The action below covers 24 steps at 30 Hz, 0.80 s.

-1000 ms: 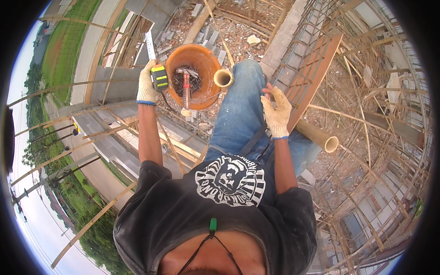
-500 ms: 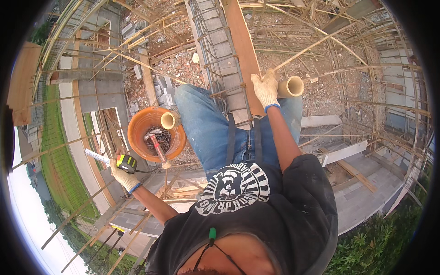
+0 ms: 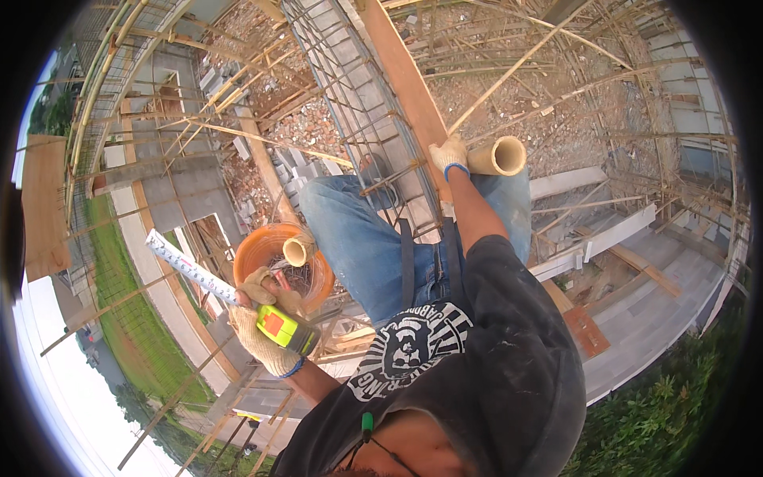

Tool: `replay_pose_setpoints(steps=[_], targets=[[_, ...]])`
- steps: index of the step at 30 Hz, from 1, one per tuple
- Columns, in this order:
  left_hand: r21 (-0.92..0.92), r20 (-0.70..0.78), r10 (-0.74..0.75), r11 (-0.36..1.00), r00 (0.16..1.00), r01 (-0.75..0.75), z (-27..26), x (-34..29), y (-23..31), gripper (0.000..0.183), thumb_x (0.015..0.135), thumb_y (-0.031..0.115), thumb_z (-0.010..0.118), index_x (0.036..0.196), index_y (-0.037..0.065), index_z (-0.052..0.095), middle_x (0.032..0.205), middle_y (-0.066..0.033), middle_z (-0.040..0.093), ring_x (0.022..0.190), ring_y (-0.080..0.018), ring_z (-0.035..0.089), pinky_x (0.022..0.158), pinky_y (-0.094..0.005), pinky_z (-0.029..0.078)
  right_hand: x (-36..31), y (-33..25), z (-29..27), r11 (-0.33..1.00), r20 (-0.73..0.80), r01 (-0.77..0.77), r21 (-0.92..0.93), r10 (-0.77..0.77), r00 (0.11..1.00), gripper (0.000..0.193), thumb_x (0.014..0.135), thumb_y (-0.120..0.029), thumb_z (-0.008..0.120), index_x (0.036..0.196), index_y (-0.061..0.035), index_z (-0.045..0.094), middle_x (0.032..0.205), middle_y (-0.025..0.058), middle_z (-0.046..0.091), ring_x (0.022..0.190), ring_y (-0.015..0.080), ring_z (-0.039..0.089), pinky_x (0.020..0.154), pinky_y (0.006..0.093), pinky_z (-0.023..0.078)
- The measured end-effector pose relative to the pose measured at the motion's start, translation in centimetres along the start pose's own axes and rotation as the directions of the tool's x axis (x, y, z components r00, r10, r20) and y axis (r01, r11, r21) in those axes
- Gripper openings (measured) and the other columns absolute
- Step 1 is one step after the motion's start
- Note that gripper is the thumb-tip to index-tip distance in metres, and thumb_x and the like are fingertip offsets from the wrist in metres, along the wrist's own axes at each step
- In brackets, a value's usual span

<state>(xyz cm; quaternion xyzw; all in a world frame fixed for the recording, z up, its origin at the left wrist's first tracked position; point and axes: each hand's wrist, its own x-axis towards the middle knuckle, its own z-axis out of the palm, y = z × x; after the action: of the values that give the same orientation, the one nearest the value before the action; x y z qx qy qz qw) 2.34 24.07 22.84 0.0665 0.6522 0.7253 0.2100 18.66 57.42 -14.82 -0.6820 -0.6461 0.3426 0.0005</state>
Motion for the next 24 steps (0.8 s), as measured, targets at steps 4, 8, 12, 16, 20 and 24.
replay_pose_setpoints(steps=[4, 8, 12, 16, 20, 24], targets=[[0.105, 0.221, -0.530, 0.847, 0.818, 0.521, 4.6, -1.1, -4.9, 0.023, 0.102, 0.018, 0.067, 0.102, -0.005, 0.068, 0.089, -0.0088, 0.071, 0.076, -0.0165, 0.067, 0.073, -0.0336, 0.057, -0.2, 0.4, 0.8, 0.999, 0.026, -0.045, 0.010, 0.045, 0.999, 0.069, 0.086, -0.037, 0.076, 0.132, 0.0110, 0.058, 0.127, 0.0362, 0.066, 0.122, 0.0473, 0.065, 0.106, 0.0488, 0.053], [0.151, 0.282, -0.677, 0.731, 0.680, 0.665, 7.4, -0.7, -9.7, 0.016, 0.102, 0.015, 0.068, 0.102, -0.001, 0.070, 0.086, -0.0032, 0.071, 0.078, -0.0084, 0.065, 0.071, -0.0268, 0.055, -1.7, -2.7, 1.0, 0.998, 0.152, 0.006, -0.068, 0.004, 0.988, 0.059, 0.086, -0.037, 0.077, 0.126, 0.0052, 0.064, 0.133, 0.0345, 0.064, 0.123, 0.0458, 0.065, 0.105, 0.0490, 0.054], [0.361, 0.317, -0.695, 0.717, 0.645, 0.596, 8.8, 0.7, -14.8, 0.014, 0.103, 0.013, 0.066, 0.096, 0.001, 0.069, 0.083, -0.0009, 0.069, 0.074, -0.0085, 0.063, 0.068, -0.0269, 0.052, 0.2, 1.4, 3.8, 0.980, 0.174, 0.164, -0.112, -0.143, 0.974, 0.048, 0.084, -0.035, 0.077, 0.121, -0.0044, 0.071, 0.121, 0.0318, 0.070, 0.112, 0.0453, 0.070, 0.101, 0.0499, 0.055], [0.429, 0.329, -0.645, 0.752, 0.689, 0.500, 10.7, 3.4, -15.1, 0.017, 0.103, 0.014, 0.065, 0.091, 0.002, 0.069, 0.081, 0.0011, 0.068, 0.074, -0.0056, 0.060, 0.067, -0.0256, 0.049, 0.1, 0.8, 4.5, 0.988, 0.333, 0.066, 0.143, -0.111, 0.936, 0.055, 0.082, -0.030, 0.073, 0.129, -0.0035, 0.068, 0.124, 0.0293, 0.071, 0.115, 0.0445, 0.069, 0.102, 0.0498, 0.054], [0.459, 0.302, -0.560, 0.795, 0.772, 0.397, 13.4, 6.2, -17.0, 0.029, 0.108, 0.022, 0.063, 0.094, -0.001, 0.073, 0.080, 0.0000, 0.070, 0.071, -0.0063, 0.061, 0.065, -0.0258, 0.049, 0.9, 2.6, 7.0, 0.995, 0.209, 0.017, 0.103, -0.038, 0.977, 0.045, 0.084, -0.032, 0.068, 0.117, -0.0024, 0.069, 0.108, 0.0295, 0.072, 0.104, 0.0464, 0.069, 0.094, 0.0498, 0.055], [0.477, 0.281, -0.496, 0.815, 0.822, 0.329, 16.2, 9.7, -19.3, 0.028, 0.106, 0.020, 0.064, 0.093, -0.002, 0.072, 0.080, 0.0011, 0.068, 0.072, -0.0056, 0.057, 0.066, -0.0274, 0.047, 0.6, 2.9, 8.5, 0.983, 0.225, -0.030, 0.181, -0.012, 0.974, 0.046, 0.090, -0.031, 0.063, 0.127, -0.0038, 0.066, 0.115, 0.0287, 0.071, 0.108, 0.0466, 0.068, 0.096, 0.0516, 0.054]])
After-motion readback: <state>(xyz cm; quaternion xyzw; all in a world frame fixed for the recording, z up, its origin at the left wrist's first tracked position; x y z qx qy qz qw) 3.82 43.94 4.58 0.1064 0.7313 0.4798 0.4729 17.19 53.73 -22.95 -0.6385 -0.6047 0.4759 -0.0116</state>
